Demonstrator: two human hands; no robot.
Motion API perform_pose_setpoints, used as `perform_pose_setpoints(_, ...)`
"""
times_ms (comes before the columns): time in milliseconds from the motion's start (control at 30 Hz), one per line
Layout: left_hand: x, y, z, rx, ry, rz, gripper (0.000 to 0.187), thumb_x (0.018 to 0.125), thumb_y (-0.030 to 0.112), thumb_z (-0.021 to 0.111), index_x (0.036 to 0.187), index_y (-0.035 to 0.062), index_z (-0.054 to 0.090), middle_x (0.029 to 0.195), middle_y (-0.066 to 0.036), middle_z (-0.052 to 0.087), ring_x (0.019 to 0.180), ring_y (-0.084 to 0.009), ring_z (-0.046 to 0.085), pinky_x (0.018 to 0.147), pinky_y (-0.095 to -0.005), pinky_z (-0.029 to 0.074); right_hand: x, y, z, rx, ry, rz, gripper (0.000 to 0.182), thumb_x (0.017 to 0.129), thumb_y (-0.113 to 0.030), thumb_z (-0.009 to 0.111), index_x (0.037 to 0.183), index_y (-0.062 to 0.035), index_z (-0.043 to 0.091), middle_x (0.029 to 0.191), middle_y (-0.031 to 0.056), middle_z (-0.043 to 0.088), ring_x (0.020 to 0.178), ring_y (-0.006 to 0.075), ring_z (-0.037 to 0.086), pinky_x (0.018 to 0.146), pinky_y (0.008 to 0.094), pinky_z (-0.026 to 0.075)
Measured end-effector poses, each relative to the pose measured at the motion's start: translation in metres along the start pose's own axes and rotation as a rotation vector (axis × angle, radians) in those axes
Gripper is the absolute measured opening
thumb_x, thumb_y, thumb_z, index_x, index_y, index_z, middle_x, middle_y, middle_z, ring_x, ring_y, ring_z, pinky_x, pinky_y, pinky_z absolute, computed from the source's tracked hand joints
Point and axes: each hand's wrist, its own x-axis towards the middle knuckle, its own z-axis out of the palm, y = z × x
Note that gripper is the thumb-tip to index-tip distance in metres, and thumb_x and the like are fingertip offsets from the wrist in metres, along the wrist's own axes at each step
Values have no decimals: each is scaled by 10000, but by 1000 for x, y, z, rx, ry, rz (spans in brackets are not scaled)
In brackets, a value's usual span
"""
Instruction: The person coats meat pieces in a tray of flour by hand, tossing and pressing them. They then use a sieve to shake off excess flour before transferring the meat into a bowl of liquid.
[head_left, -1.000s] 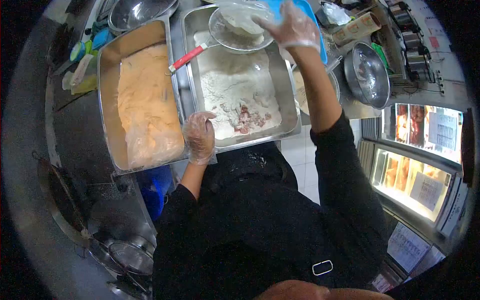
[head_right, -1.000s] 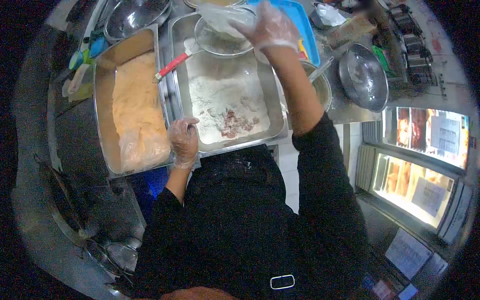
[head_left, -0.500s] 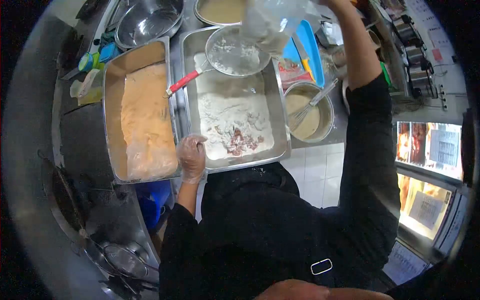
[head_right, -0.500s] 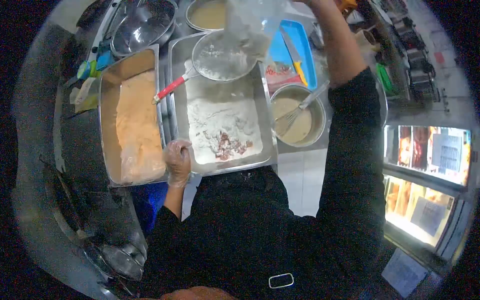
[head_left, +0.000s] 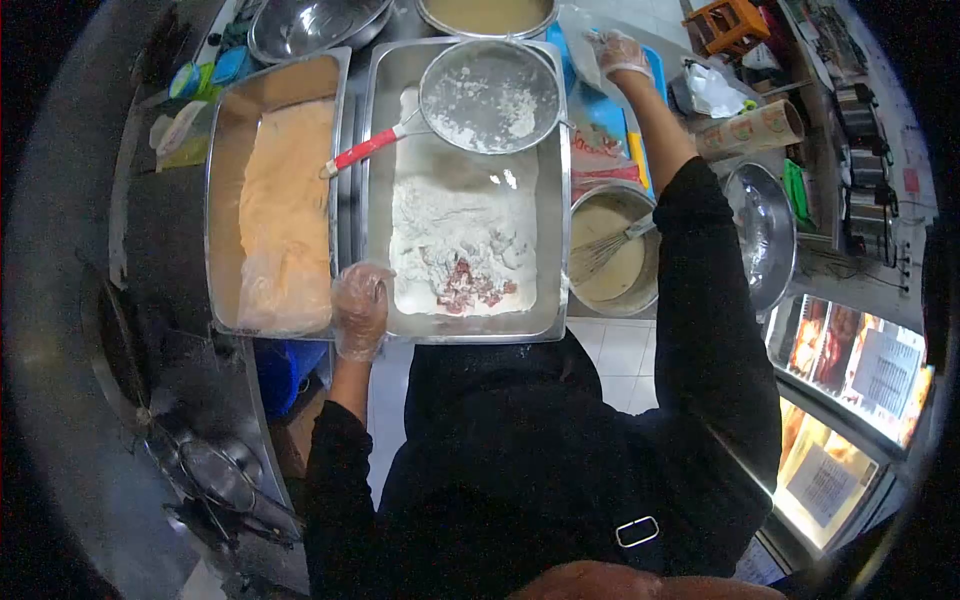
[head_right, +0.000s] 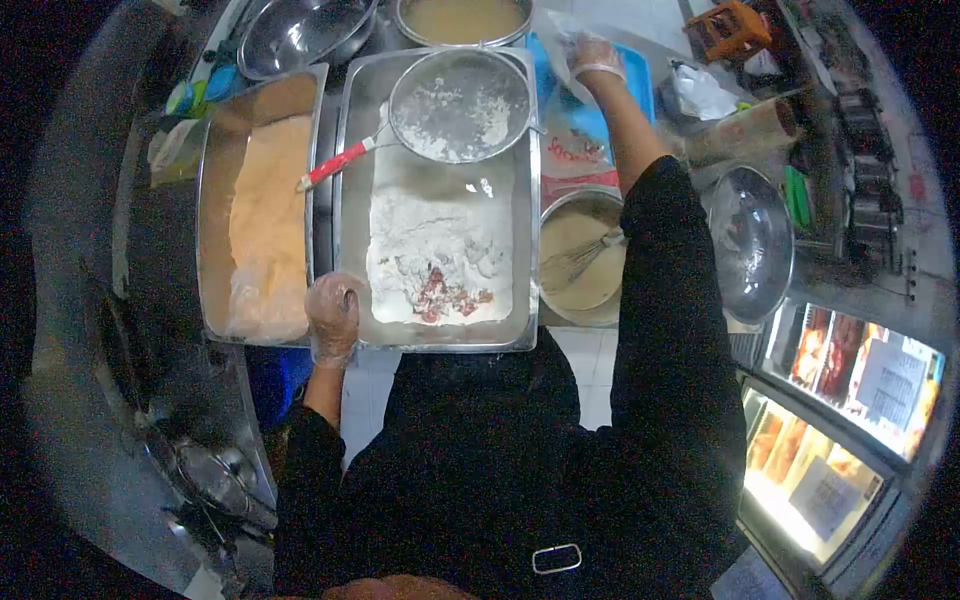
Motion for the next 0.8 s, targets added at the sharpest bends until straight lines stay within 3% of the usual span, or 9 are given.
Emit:
perform_pose_setpoints(100, -2, -2, 3, 60, 12, -13, 268, 670, -95, 639, 851, 103, 648, 907, -91, 637, 887, -308, 626, 749, -448, 498, 1, -7, 18, 47, -204, 47, 595, 934, -633, 411, 1147, -138, 663, 1143, 189, 661, 1054, 438, 608, 925, 466, 479)
perform_pose_setpoints(133, -4, -4, 5, 79, 16, -10, 262, 673, -97, 639, 845, 101, 648, 903, -90, 640, 881, -308, 627, 743, -446, 499, -23, -15, -2, 120, -134, -125, 557, 953, -575, 440, 1159, -100, 643, 1070, 227, 665, 1033, 445, 608, 910, 469, 476)
perform_pose_setpoints(267, -3, -7, 6, -21, 35, 13, 244, 691, -103, 627, 831, 96, 646, 872, -83, 648, 849, -313, 632, 737, -436, 501, -144, -58, -44, 267, -79, -231, 357, 907, -269, 553, 1205, -80, 608, 1114, 194, 650, 1049, 422, 603, 898, 463, 489)
perform_pose_setpoints(333, -2, -5, 3, -53, 59, 9, 244, 695, -106, 622, 833, 94, 642, 856, -79, 649, 835, -312, 633, 734, -433, 502, -231, -81, 1, -43, -209, -582, 461, 804, -102, 580, 1264, -98, 555, 1225, 146, 612, 1098, 373, 598, 900, 437, 506)
perform_pose_setpoints(400, -1, -3, -2, -92, 54, 6, 247, 695, -104, 620, 837, 98, 640, 860, -75, 649, 841, -305, 633, 738, -431, 501, -306, -134, -11, 630, -1005, 27, 811, 856, -681, 533, 1451, -156, 361, 1450, 261, 416, 1269, 399, 495, 1010, 475, 438)
perform_pose_setpoints(500, -3, -9, -3, -147, 40, 16, 258, 701, -86, 625, 866, 112, 635, 890, -62, 647, 871, -297, 626, 765, -427, 489, -363, -186, 34, 109, -948, 83, 1141, 694, -738, 671, 1546, -171, 168, 1535, 304, 249, 1392, 428, 329, 1093, 521, 358)
perform_pose_setpoints(567, -9, -16, 2, -161, 32, 40, 270, 700, -67, 645, 892, 122, 633, 907, -65, 639, 891, -306, 616, 776, -431, 471, -376, -226, 30, 151, -854, 183, 1289, 602, -698, 778, 1568, -205, 81, 1543, 321, 213, 1416, 454, 266, 1097, 543, 352)
perform_pose_setpoints(733, -14, -24, 6, -159, 42, 51, 245, 727, -64, 608, 892, 117, 626, 909, -52, 642, 882, -291, 616, 758, -426, 471, -378, -261, 34, 78, -984, -248, 1014, 678, -360, 836, 1512, -214, 277, 1513, 321, 256, 1327, 457, 412, 1025, 494, 454)
perform_pose_setpoints(800, -13, -26, 4, -191, 50, 46, 248, 728, -66, 604, 893, 118, 626, 907, -50, 644, 877, -288, 616, 760, -424, 474, -372, -248, 21, 145, -913, -397, 764, 776, -240, 764, 1441, -180, 393, 1371, 308, 441, 1183, 448, 550, 936, 461, 510)
